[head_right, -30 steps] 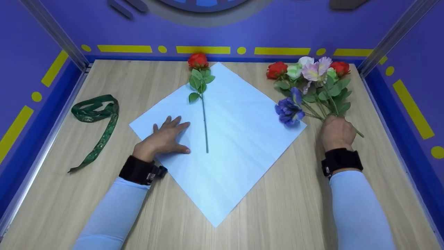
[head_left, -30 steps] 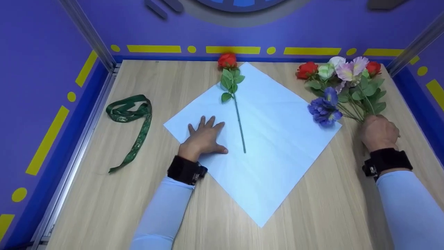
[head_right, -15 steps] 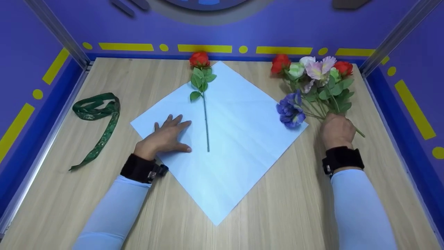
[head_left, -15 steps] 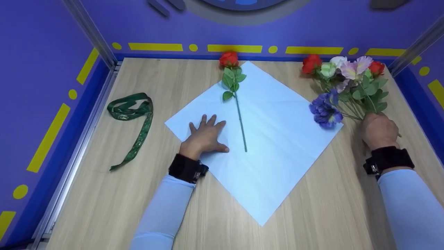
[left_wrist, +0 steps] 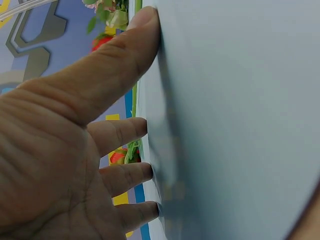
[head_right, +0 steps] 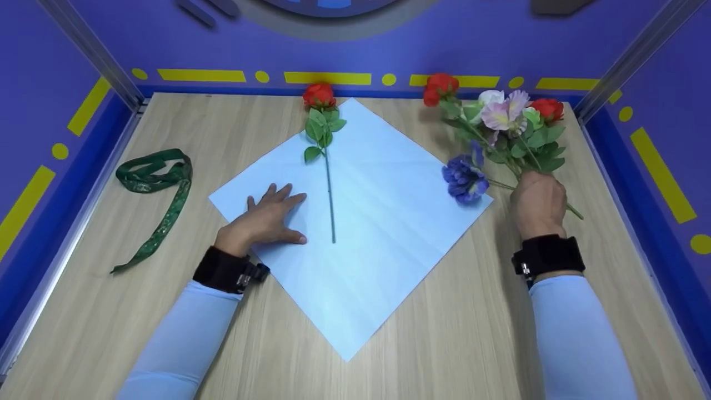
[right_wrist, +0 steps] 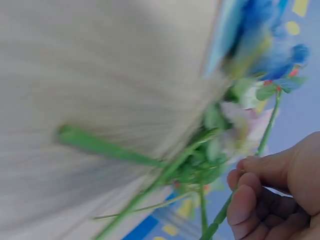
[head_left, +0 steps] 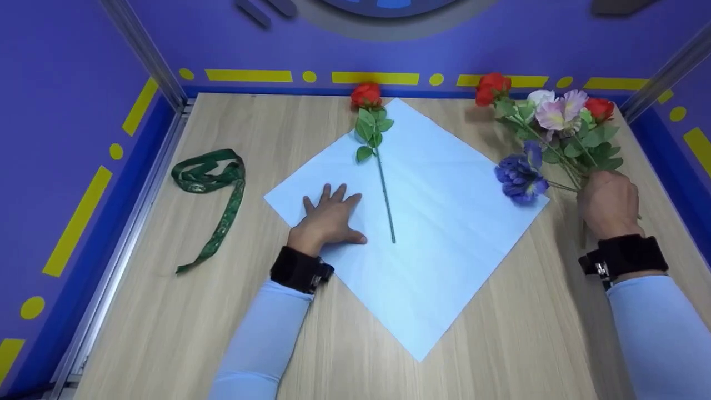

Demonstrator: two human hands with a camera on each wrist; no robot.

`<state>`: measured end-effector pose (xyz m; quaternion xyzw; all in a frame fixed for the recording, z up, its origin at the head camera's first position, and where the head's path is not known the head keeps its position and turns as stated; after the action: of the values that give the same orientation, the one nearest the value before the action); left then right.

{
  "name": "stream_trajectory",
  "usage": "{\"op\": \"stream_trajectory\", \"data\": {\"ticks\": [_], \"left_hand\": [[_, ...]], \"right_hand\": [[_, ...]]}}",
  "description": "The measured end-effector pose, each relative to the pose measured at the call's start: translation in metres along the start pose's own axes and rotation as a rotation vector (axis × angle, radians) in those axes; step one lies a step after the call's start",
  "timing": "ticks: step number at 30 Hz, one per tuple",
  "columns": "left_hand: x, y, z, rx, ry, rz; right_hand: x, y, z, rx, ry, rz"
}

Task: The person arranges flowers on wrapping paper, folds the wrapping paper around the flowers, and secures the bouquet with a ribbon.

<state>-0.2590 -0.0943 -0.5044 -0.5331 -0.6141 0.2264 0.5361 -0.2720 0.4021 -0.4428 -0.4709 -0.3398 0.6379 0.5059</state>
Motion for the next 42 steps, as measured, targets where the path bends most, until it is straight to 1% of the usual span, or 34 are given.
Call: {"op": "stream_trajectory", "data": {"ticks": [3,5,6,8,10,13,16,18,20,22,24,28,32,37,42], "left_hand": [[0.000,0.000,0.000,0.001,-0.004,0.004],[0.001,0.000,0.000,0.004,-0.007,0.007],[0.001,-0.001,0.001,0.006,-0.008,0.009],[0.001,-0.001,0.001,0.007,-0.011,0.013],[0.001,-0.001,0.001,0.007,-0.010,0.014],[0.002,-0.001,0.001,0.003,-0.012,0.015],[0.002,-0.002,0.001,0.003,-0.010,0.020],[0.001,-0.002,0.001,0.005,-0.009,0.026],[0.001,-0.002,0.001,0.005,-0.007,0.032],[0.001,-0.002,0.001,0.006,-0.004,0.035],[0.001,-0.002,0.001,0.007,-0.004,0.035],[0.002,-0.001,0.001,0.007,-0.007,0.036],[0.003,-0.001,0.001,0.007,-0.015,0.037],[0.004,-0.002,0.000,0.006,-0.018,0.034],[0.002,-0.002,0.001,0.006,-0.018,0.036]], "right_hand": [[-0.023,-0.005,0.003,0.060,0.020,0.056],[-0.042,-0.005,0.005,0.062,0.050,0.119],[-0.052,-0.003,0.005,0.043,0.074,0.155],[-0.075,0.005,0.005,-0.005,0.103,0.234],[-0.098,0.018,0.003,-0.083,0.126,0.334],[-0.132,0.042,0.000,-0.200,0.158,0.509],[-0.164,0.067,-0.003,-0.301,0.221,0.686],[-0.183,0.081,-0.005,-0.347,0.265,0.763],[-0.200,0.093,-0.007,-0.384,0.292,0.818],[-0.214,0.103,-0.009,-0.412,0.305,0.835],[-0.226,0.111,-0.011,-0.433,0.303,0.823],[-0.239,0.122,-0.014,-0.454,0.277,0.789],[-0.246,0.130,-0.017,-0.457,0.246,0.759],[-0.250,0.135,-0.017,-0.461,0.214,0.711],[-0.252,0.138,-0.016,-0.475,0.204,0.680]]}}
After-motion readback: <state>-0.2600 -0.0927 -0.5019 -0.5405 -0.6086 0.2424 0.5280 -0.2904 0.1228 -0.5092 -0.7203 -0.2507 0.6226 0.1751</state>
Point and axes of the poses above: each hand's wrist, its own z-axis towards the middle knuckle, its own y-axis out of the palm, x = y × z, the point moved 5 cm from there along z, towards the middle knuckle, and after that the axes turned 3 degrees about x, right-handed, at the moved point
